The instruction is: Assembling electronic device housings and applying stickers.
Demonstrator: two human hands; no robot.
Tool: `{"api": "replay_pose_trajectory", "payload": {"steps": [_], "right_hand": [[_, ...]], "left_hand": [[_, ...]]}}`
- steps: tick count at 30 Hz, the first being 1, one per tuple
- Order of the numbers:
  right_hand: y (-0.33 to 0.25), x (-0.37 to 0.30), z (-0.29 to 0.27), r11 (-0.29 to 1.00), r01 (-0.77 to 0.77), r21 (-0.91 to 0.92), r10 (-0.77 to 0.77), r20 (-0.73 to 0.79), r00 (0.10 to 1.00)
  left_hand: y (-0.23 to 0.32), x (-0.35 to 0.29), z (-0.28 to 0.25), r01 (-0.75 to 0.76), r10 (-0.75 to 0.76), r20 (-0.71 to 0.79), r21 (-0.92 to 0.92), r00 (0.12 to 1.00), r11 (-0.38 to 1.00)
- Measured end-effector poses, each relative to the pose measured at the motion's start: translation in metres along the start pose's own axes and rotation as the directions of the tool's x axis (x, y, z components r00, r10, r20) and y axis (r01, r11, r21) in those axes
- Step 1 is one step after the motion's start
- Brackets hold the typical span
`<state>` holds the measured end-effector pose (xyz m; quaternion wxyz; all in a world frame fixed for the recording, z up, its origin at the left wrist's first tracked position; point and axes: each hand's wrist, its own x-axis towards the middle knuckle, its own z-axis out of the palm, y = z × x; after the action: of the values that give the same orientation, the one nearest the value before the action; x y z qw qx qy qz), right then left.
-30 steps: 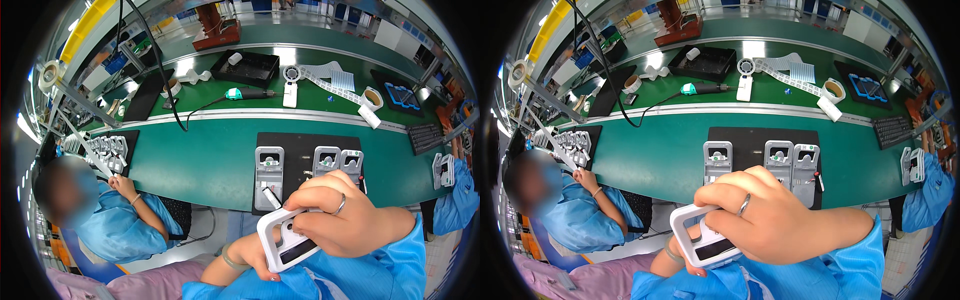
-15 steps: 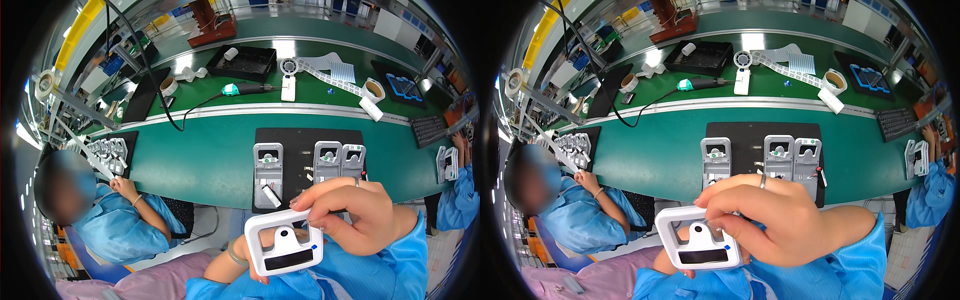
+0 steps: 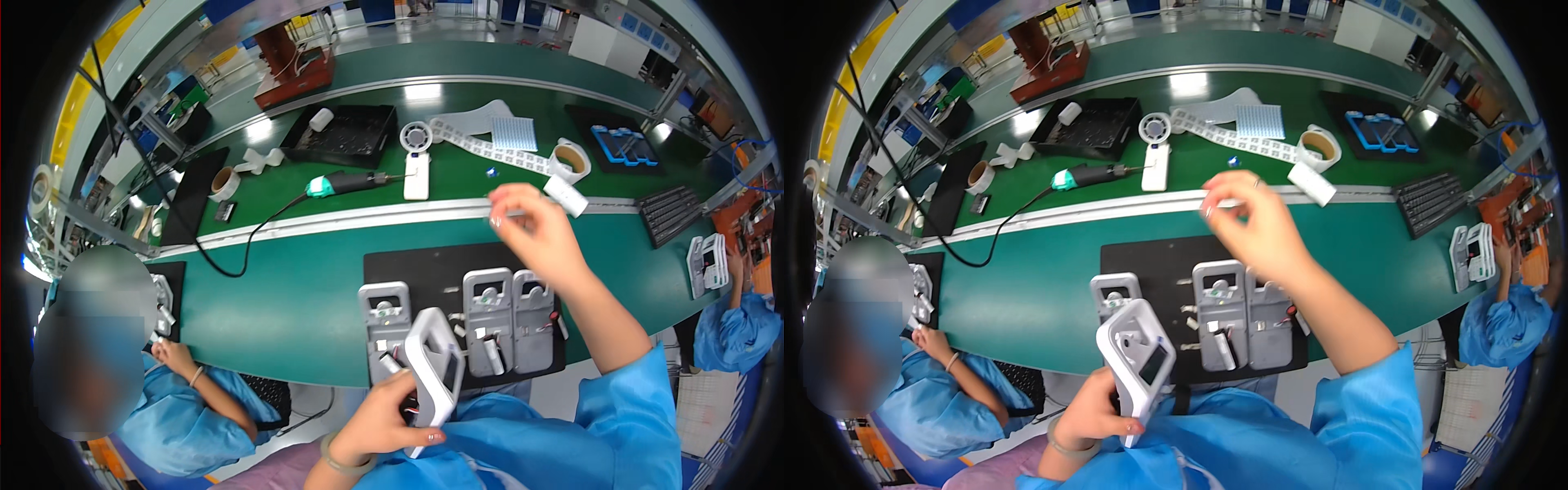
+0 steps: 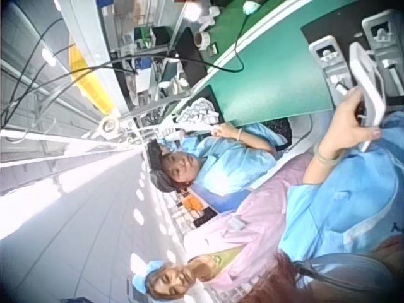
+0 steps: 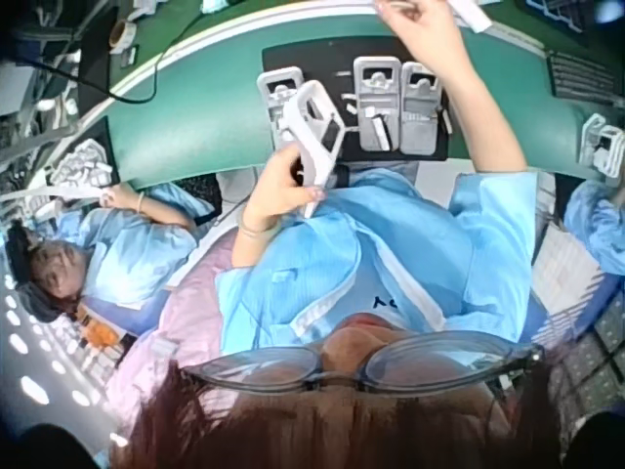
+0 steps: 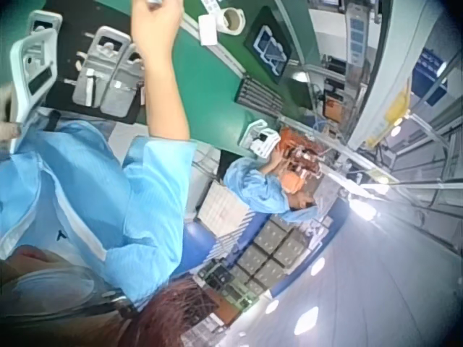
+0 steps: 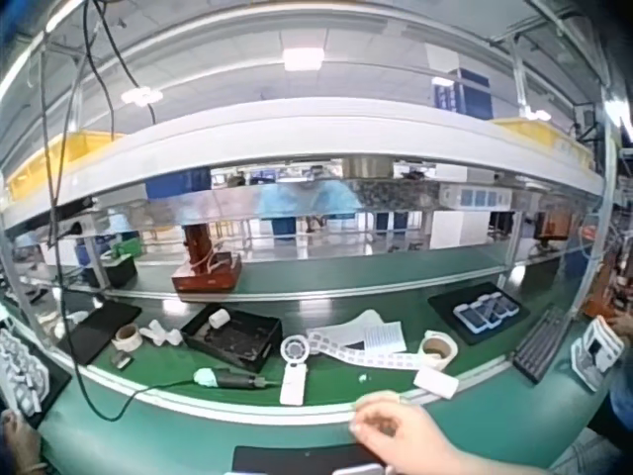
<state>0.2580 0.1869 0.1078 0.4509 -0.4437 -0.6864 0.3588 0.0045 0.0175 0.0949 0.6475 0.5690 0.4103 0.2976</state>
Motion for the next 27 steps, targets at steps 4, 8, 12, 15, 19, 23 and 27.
{"api": "replay_pose_trajectory", "payload": {"steps": [4,8,12,15,19,23,27], "right_hand": [[0.132,0.055,-0.051,0.895,-0.213,-0.391,0.187,-0.105,0.977],[0.172,0.092,-0.037,0.818,-0.349,-0.457,0.331,-0.121,0.936],[0.191,0.114,-0.022,0.646,-0.282,-0.709,0.276,-0.128,0.953],[0.179,0.119,-0.021,0.522,-0.298,-0.799,0.259,-0.185,0.948],[0.145,0.112,-0.038,0.624,-0.167,-0.764,0.081,-0.149,0.986],[0.078,0.065,-0.023,0.909,0.080,-0.409,0.092,0.386,0.918],[0.041,-0.003,-0.027,0.850,0.082,-0.521,0.369,0.698,0.614]], "left_hand": [[0.019,0.021,0.004,0.154,-0.143,-0.060,0.290,0.988,0.945],[0.018,0.033,0.008,0.248,-0.204,-0.147,0.427,0.968,0.870],[0.009,0.043,0.013,0.278,-0.209,-0.188,0.518,0.960,0.809],[0.018,0.057,0.021,0.353,-0.168,-0.330,0.653,0.929,0.670],[0.009,0.077,0.037,0.440,-0.023,-0.475,0.796,0.880,0.415],[-0.013,0.092,0.045,0.526,0.119,-0.561,0.818,0.819,0.234],[-0.019,0.102,0.060,0.578,0.001,-0.597,0.778,0.803,0.247]]}}
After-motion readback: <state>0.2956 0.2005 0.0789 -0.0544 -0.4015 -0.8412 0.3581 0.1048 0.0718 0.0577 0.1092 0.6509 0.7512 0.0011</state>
